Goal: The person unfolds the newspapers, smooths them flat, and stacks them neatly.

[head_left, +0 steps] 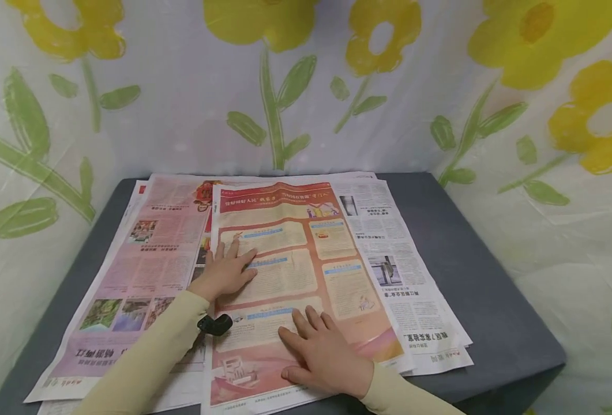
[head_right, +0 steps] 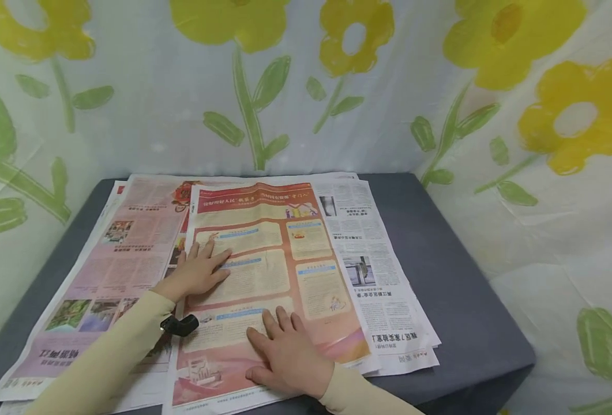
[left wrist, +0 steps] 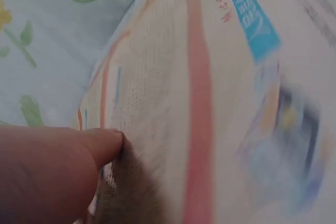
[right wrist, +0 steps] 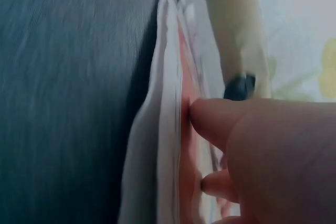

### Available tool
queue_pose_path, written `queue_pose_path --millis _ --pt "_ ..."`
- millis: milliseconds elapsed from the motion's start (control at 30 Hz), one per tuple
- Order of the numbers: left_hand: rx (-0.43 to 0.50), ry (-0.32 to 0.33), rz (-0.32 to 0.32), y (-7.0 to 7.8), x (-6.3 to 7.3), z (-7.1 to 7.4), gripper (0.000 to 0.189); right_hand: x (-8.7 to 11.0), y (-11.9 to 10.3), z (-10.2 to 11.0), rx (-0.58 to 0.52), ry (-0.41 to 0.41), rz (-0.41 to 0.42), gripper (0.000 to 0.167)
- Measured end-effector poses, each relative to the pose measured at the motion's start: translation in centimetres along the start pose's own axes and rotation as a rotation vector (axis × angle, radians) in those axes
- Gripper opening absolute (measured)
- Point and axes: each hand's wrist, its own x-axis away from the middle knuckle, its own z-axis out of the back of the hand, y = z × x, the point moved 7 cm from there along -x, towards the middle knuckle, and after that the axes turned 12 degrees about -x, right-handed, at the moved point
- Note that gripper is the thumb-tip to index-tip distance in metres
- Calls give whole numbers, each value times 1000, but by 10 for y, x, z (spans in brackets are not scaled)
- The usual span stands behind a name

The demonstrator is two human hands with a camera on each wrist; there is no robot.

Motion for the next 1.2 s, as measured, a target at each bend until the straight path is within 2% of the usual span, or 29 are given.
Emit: queue_pose_path --millis 100,200,300,400,533,833,1067,1200 --pt "23 1 16 -2 -9 -1 64 -5 -3 -4 -49 6 -16 61" --pt "67 24 60 -10 -14 -4 76 -9 -1 -7 -95 15 -46 59" --pt "119 60 110 -19 -15 -6 90 -11 1 -8 -98 35 -60 60" --pt "162 101 137 -24 -15 -6 95 -12 1 -8 -85 68 -58 60" --pt "190 129 164 -28 -14 -5 96 -15 0 -8 -82 93 -62 60" --pt "199 126 184 -28 -8 -7 88 -19 7 -8 -144 56 -118 61" --pt "189 128 201 -28 -7 -8 86 -25 14 -4 -155 21 -111 64" --pt "175 157 203 -33 1 -9 84 -36 11 -1 -138 2 -87 66"
